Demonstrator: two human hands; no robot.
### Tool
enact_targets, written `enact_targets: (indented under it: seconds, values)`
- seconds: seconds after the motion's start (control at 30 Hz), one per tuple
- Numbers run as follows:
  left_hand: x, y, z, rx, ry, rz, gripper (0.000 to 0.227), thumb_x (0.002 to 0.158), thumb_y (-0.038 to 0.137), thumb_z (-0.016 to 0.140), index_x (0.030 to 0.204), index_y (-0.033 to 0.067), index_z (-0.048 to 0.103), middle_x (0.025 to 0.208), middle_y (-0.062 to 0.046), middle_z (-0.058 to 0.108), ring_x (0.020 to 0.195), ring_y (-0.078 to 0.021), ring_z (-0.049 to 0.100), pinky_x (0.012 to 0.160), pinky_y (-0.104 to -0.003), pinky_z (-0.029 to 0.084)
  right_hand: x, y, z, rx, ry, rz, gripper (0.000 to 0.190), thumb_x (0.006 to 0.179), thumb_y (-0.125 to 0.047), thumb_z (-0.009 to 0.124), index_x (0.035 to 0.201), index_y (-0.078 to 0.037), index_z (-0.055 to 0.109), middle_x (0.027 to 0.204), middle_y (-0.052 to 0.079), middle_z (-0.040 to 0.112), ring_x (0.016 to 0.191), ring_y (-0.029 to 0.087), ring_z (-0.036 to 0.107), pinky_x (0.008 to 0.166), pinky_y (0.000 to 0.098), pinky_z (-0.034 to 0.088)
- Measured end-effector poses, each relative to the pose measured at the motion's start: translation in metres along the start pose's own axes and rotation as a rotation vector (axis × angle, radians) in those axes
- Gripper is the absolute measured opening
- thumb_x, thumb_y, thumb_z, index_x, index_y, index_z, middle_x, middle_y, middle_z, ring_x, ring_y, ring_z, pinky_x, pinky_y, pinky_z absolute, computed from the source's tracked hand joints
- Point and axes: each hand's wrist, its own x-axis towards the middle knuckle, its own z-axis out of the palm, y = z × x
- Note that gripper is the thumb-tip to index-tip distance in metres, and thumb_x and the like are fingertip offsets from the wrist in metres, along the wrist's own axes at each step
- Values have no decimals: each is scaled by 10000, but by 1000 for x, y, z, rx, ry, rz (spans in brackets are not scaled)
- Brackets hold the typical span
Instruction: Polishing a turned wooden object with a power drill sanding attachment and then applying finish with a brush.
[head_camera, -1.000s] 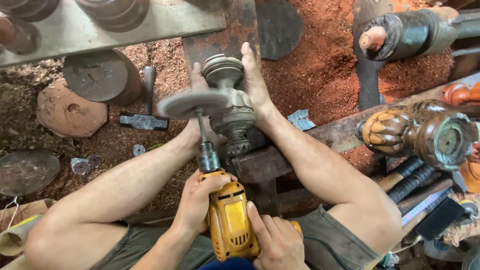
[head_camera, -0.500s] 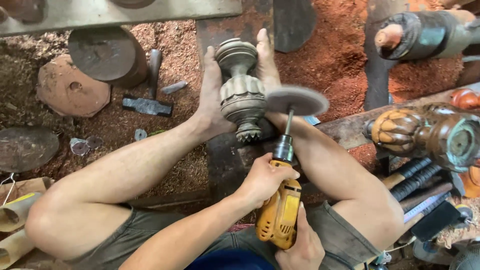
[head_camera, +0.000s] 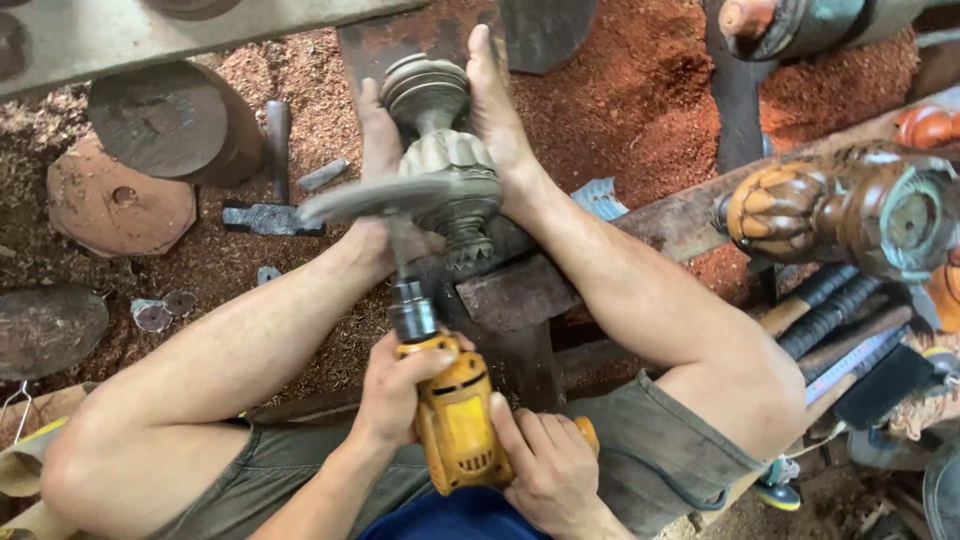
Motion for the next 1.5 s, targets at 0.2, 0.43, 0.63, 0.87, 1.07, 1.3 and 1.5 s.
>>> enact_targets:
  seconds: [0.2, 0.43, 0.63, 0.87, 1.07, 1.3, 1.5]
  values:
    - [-2, -10, 0, 20, -8, 3, 227, 781, 63, 668, 986, -5, 597, 936, -150, 744, 792, -215, 723, 746, -385, 631, -10, -2, 3, -19, -49, 0, 869, 584, -136, 712, 1422, 1, 529, 913, 96, 628, 764, 285, 621, 722, 401, 502]
    - [27, -23, 54, 281, -97, -82, 261, 759, 69, 750, 974, 35, 606, 834, -73, 715, 739, -146, 702, 719, -313, 603, -56, 2, 27, 5, 120, 228, 937, 548, -84, 690, 1439, 64, 440, 880, 137, 653, 750, 314, 655, 710, 428, 525]
    - [45, -20, 75, 334, -133, -97, 252, 768, 71, 757, 946, 10, 590, 733, -18, 610, 648, -112, 582, 603, -293, 519, -49, 1, 30, 4, 171, 443, 934, 556, -54, 730, 1431, 76, 433, 866, 145, 673, 734, 334, 669, 673, 437, 515]
    - [20, -9, 53, 316, -95, -45, 242, 771, 81, 757, 951, 0, 618, 788, -54, 675, 694, -125, 643, 666, -302, 561, -49, 1, 27, 5, 146, 321, 911, 576, -91, 716, 1430, 77, 447, 823, 140, 643, 694, 323, 643, 652, 431, 498]
    - [4, -13, 6, 158, -74, 26, 253, 760, 75, 685, 987, -18, 625, 909, -133, 739, 797, -197, 730, 759, -357, 619, -22, -1, 16, -4, 75, 83, 879, 581, -125, 707, 1420, 24, 494, 915, 128, 634, 770, 308, 626, 735, 417, 507]
    - [10, -24, -7, 74, -140, 85, 313, 729, 93, 681, 1008, -11, 586, 953, -148, 738, 852, -235, 740, 790, -399, 638, -30, 2, 26, -44, -66, 60, 919, 550, -103, 708, 1434, 15, 488, 959, 124, 634, 814, 297, 621, 766, 416, 501]
    - [37, -38, 31, 144, -283, -43, 281, 744, 69, 722, 995, 8, 610, 867, -83, 722, 779, -165, 702, 755, -324, 597, -55, -9, 37, -80, 9, 286, 957, 579, -85, 737, 1444, 129, 390, 848, 156, 664, 665, 314, 645, 636, 405, 524]
